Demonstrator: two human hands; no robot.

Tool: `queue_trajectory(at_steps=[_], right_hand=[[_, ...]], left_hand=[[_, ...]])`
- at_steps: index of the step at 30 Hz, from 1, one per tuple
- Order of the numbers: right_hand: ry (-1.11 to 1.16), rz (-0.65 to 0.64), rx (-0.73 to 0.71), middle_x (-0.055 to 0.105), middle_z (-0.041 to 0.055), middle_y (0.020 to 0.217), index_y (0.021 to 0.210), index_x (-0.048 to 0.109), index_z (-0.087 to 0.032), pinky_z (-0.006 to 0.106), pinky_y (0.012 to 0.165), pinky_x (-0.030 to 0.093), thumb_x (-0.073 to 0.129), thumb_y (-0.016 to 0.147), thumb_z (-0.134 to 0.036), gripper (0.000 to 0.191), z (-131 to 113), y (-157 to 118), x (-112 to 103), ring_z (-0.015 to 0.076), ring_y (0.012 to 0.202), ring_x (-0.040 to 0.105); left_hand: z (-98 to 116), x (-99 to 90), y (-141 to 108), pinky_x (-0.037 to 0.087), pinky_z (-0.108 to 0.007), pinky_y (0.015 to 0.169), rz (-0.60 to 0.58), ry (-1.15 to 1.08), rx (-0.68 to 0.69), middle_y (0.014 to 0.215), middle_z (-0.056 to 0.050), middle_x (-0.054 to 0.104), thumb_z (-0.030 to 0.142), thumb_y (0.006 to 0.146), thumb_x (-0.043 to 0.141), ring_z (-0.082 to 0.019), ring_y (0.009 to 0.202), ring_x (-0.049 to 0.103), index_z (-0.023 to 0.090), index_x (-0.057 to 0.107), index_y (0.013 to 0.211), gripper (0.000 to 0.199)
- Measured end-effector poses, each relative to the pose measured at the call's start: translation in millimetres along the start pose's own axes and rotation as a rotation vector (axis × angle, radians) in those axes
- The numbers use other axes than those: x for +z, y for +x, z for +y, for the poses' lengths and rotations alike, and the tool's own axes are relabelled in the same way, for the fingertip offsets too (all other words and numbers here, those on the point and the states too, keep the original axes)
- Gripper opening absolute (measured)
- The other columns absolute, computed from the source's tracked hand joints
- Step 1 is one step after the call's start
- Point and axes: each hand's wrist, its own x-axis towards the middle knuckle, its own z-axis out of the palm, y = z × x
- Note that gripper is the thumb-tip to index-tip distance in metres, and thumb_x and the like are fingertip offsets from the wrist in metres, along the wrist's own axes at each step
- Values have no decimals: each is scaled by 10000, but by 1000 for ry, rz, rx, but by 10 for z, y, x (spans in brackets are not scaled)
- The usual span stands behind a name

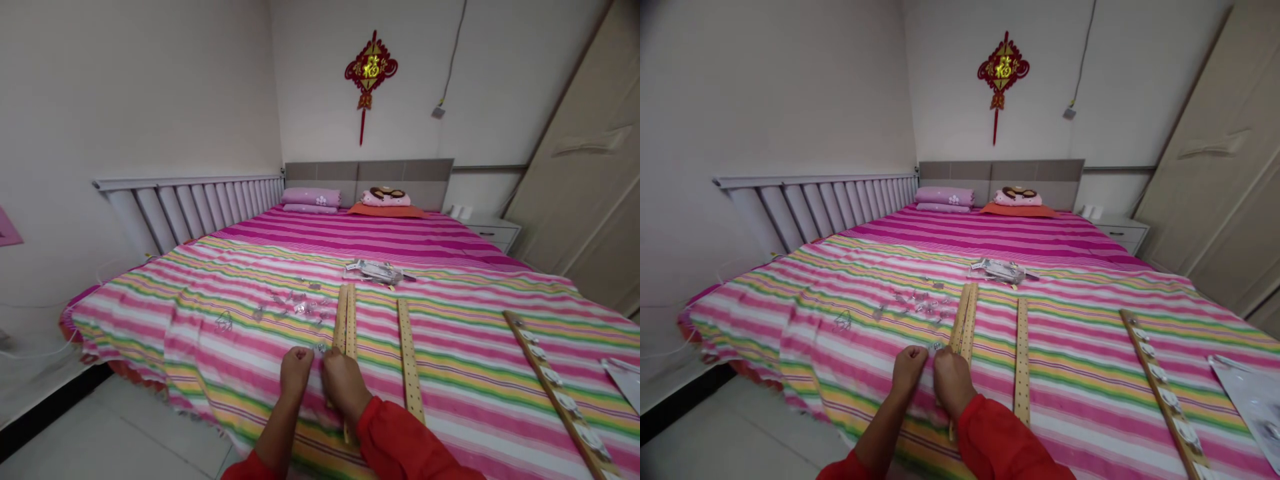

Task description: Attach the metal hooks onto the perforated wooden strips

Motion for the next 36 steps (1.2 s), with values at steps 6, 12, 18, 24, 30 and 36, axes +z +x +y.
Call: queue_trajectory(at_steps=[6, 12, 18, 24, 30, 36], right_hand=[[-3, 12, 3, 674, 158, 935, 948, 633, -83, 290, 671, 485, 421, 824, -42, 249, 15, -4, -34, 236, 794, 689], [13, 52, 25, 657, 123, 979, 989, 590, -122, 285, 661, 481, 460, 837, -122, 199, 19, 3, -23, 222, 782, 680], [10, 34, 22, 661, 140, 945, 983, 591, -110, 298, 642, 478, 421, 835, -53, 233, 24, 43, 17, 236, 773, 684], [18, 28, -8, 667, 134, 946, 979, 600, -116, 294, 643, 470, 417, 838, -55, 239, 25, 17, -28, 238, 785, 684], [38, 59, 15, 678, 113, 927, 983, 600, -130, 262, 639, 435, 427, 815, -33, 261, 52, 18, -124, 206, 774, 677], [141, 204, 83, 660, 62, 802, 841, 602, -171, 243, 576, 360, 395, 889, -155, 213, 211, 8, -305, 159, 672, 615]], left_hand=[[-13, -9, -1, 359, -244, 558, -16, 8, 14, 501, 36, 493, 328, 638, 499, -144, 545, 507, 180, 535, 561, 170], [-30, -17, 22, 334, -234, 523, -44, -29, 29, 468, 51, 422, 363, 640, 485, -125, 513, 443, 200, 465, 511, 209], [-34, -19, 20, 314, -226, 509, -41, -27, 29, 454, 61, 376, 356, 637, 502, -114, 507, 413, 201, 431, 485, 228], [-26, -15, 10, 338, -228, 527, -33, -11, 14, 481, 53, 444, 356, 640, 522, -128, 526, 461, 184, 503, 533, 203], [-18, -8, -1, 336, -232, 520, -14, 19, 0, 477, 51, 460, 331, 657, 522, -137, 521, 483, 180, 521, 547, 187], [-9, -14, -10, 343, -237, 529, -4, 34, -5, 482, 46, 490, 328, 662, 526, -145, 529, 501, 178, 535, 561, 181]])
